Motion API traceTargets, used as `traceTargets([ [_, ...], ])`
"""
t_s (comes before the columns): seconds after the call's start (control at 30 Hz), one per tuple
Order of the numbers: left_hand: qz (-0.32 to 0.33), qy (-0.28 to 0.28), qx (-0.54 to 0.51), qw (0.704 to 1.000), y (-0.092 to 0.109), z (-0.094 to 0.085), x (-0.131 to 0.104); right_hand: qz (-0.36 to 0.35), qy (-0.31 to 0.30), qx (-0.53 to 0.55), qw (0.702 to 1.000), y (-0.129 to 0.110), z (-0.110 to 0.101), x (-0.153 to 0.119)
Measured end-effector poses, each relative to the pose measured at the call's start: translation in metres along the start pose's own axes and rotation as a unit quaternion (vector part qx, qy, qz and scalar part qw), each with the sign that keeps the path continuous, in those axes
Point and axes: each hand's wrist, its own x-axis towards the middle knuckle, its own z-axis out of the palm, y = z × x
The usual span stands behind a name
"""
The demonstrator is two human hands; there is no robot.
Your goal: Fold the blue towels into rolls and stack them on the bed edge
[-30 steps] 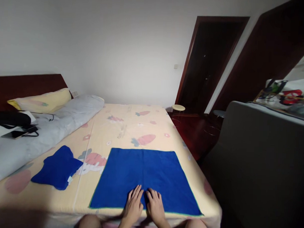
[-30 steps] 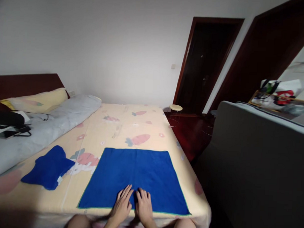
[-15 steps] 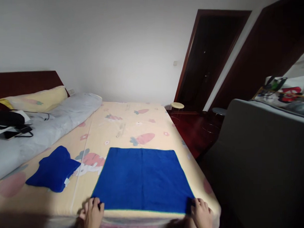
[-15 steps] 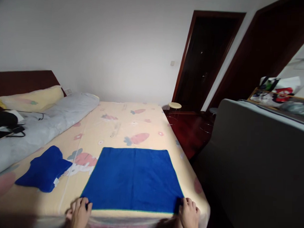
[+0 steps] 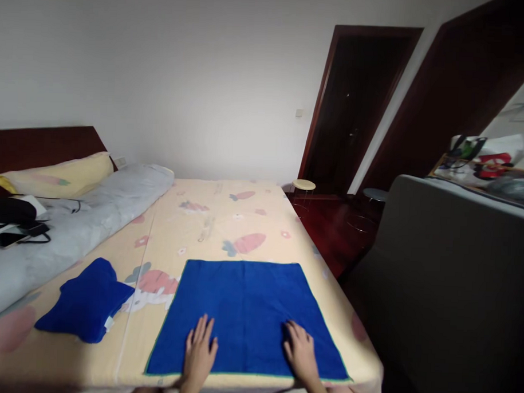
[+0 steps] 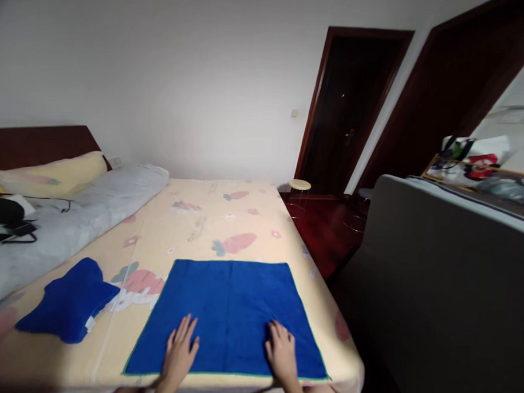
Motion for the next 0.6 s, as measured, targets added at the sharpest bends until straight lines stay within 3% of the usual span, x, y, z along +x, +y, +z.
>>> traceTargets([
  [0.13, -0.113, 0.066, 0.073, 0.989, -0.092, -0.014, -0.042, 0.066, 0.048, -0.025, 0.996, 0.109, -0.015, -0.036],
  [0.23, -0.147, 0.092, 0.09, 0.981, -0.114, -0.019, -0.055, 0.111, 0.089, -0.053, 0.988, 0.135, -0.018, -0.043],
  [0.3, -0.143, 0.113, 0.089, 0.979, -0.098, -0.018, -0.045, 0.123, 0.112, -0.066, 0.984, 0.116, -0.016, -0.032],
  [0.4, -0.059, 0.087, 0.04, 0.994, -0.038, -0.012, -0.011, 0.062, 0.102, -0.033, 0.992, 0.046, -0.006, -0.001],
  [0.53, 0.105, -0.018, -0.058, 0.993, 0.059, 0.006, 0.038, -0.057, -0.011, 0.064, 0.996, -0.066, 0.017, 0.044],
  [0.6, 0.14, -0.074, -0.08, 0.984, 0.085, 0.014, 0.055, -0.056, -0.07, 0.077, 0.993, -0.098, 0.026, 0.058],
])
